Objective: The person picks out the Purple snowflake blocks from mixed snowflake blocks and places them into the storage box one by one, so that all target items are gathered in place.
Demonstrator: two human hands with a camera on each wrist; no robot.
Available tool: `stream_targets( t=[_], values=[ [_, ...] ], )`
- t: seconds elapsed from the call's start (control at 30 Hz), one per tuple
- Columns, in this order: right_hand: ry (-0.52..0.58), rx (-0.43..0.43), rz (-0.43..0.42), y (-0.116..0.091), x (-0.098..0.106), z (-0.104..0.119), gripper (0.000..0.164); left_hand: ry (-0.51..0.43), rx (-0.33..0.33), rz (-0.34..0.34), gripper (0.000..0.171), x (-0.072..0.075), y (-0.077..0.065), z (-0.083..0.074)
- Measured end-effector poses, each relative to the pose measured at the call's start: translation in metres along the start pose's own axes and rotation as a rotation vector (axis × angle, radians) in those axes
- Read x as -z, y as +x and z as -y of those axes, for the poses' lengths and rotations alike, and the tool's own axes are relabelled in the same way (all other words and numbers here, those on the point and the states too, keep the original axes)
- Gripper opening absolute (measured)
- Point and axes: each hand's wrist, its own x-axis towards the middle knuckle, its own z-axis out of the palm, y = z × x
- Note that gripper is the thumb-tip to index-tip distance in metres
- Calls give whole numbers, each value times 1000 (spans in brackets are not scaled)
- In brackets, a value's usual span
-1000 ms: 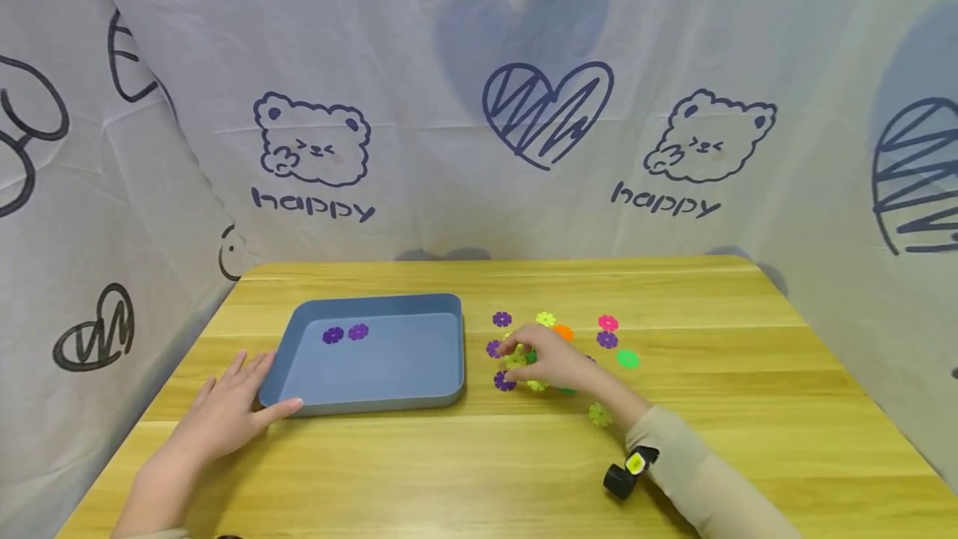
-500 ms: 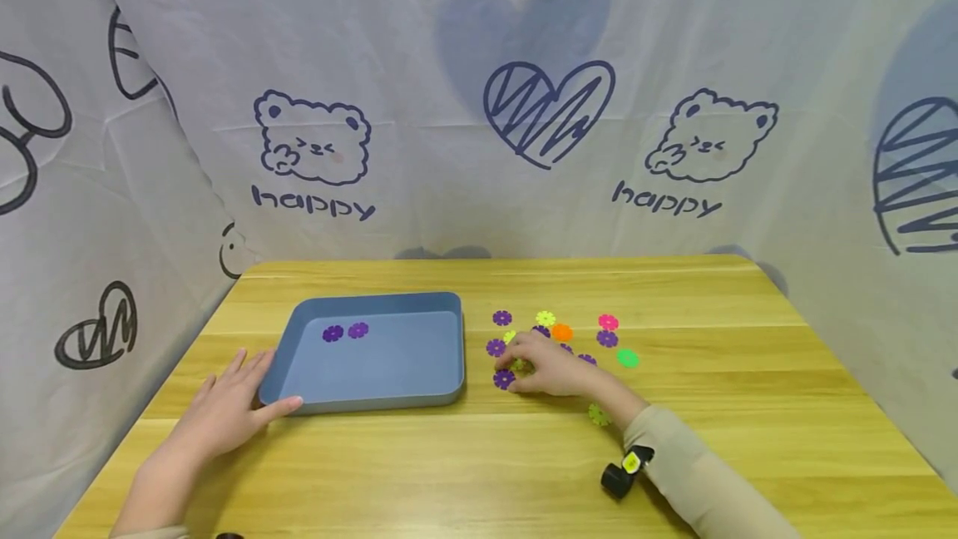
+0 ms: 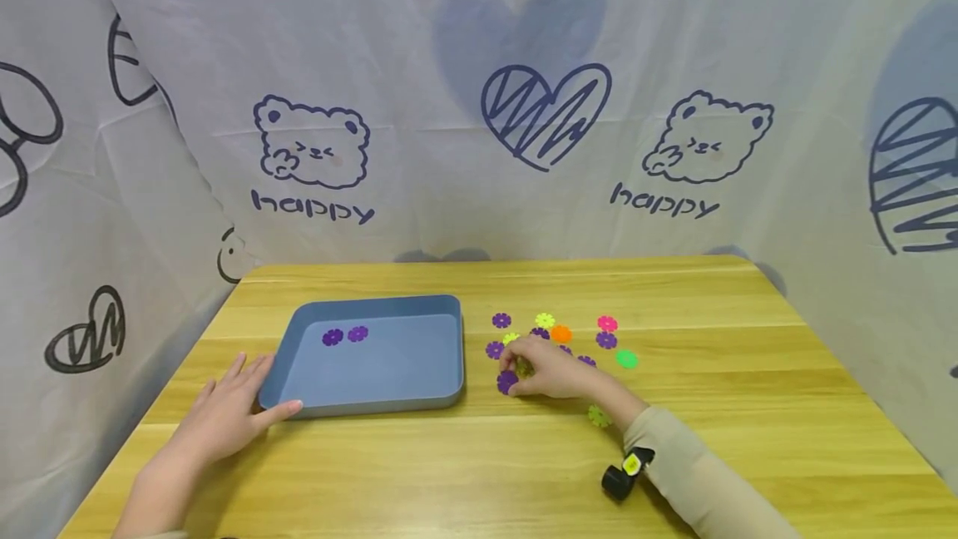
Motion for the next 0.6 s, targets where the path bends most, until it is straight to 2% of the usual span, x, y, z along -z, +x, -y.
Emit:
stream_targets(
  t=[0.3,0.6],
  values=[
    [84,-39,-46,4,0,1,8,-12,-2,-7,102,0,0,1],
    [176,3,-90,16,7,10,4,-10,-4,-16,102,-1,-1,1]
  ],
)
